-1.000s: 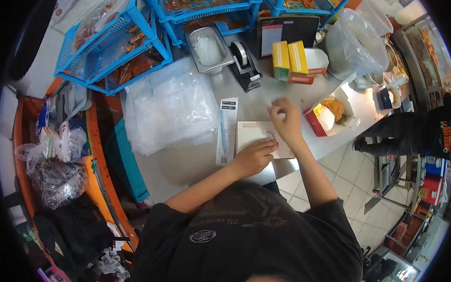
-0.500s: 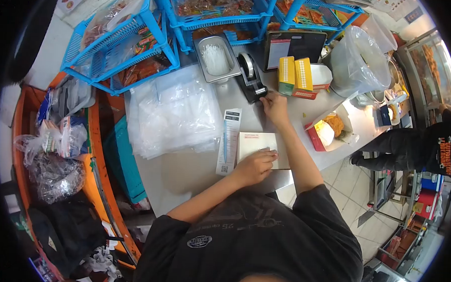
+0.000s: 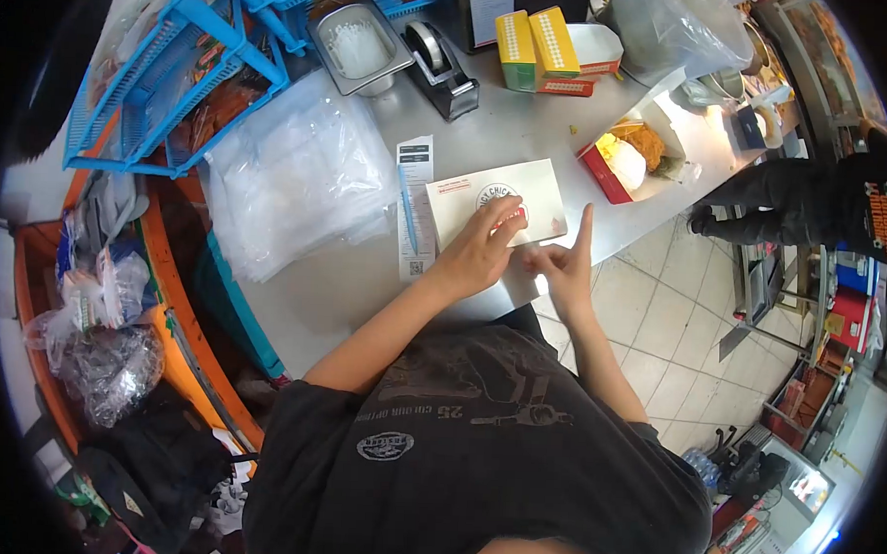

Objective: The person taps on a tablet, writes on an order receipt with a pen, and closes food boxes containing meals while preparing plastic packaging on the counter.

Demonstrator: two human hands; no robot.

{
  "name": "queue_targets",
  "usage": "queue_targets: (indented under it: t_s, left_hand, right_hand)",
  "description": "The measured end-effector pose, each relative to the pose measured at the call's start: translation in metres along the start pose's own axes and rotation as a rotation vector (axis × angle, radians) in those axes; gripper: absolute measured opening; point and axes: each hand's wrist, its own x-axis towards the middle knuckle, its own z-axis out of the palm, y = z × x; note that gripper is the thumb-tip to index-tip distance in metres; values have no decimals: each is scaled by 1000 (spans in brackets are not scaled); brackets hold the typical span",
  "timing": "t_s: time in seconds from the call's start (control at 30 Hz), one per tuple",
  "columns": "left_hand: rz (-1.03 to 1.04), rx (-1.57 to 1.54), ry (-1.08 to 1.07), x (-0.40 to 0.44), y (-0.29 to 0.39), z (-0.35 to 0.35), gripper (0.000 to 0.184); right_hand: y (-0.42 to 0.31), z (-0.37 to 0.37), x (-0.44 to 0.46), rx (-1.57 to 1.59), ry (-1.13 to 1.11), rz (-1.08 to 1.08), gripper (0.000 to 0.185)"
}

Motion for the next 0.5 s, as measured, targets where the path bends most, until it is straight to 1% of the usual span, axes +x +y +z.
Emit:
queue_targets:
  t_s: [0.03, 0.13, 0.23, 0.33, 0.37, 0.4, 0.47, 0.5]
  left_hand:
    - [0, 81, -3, -1, 1, 1, 35]
    - [4, 115, -58, 1, 1, -2, 23]
    - [-89, 10, -27, 6, 3, 1, 9]
    - [-122, 53, -16, 12, 0, 6, 12]
    - [-83, 114, -7, 14, -1, 5, 17]
    - [-96, 134, -40, 18, 2, 4, 18]
    - [-127, 179, -103, 23, 8, 0, 22]
    - [-169, 327, -221, 25, 7, 1, 45]
  right_hand:
    - [3, 6, 0, 11, 28, -6, 101]
    - [16, 14, 5, 2, 59, 5, 102]
    - [29, 12, 6, 12, 46, -34, 101]
    - [32, 6, 6, 132, -68, -104, 103]
    - [28, 2, 2, 189, -71, -100, 95]
    - [3, -12, 5, -74, -163, -77, 84]
    - [-48, -62, 17, -602, -340, -14, 66]
    - [-49, -92, 39, -709, -99, -68, 51]
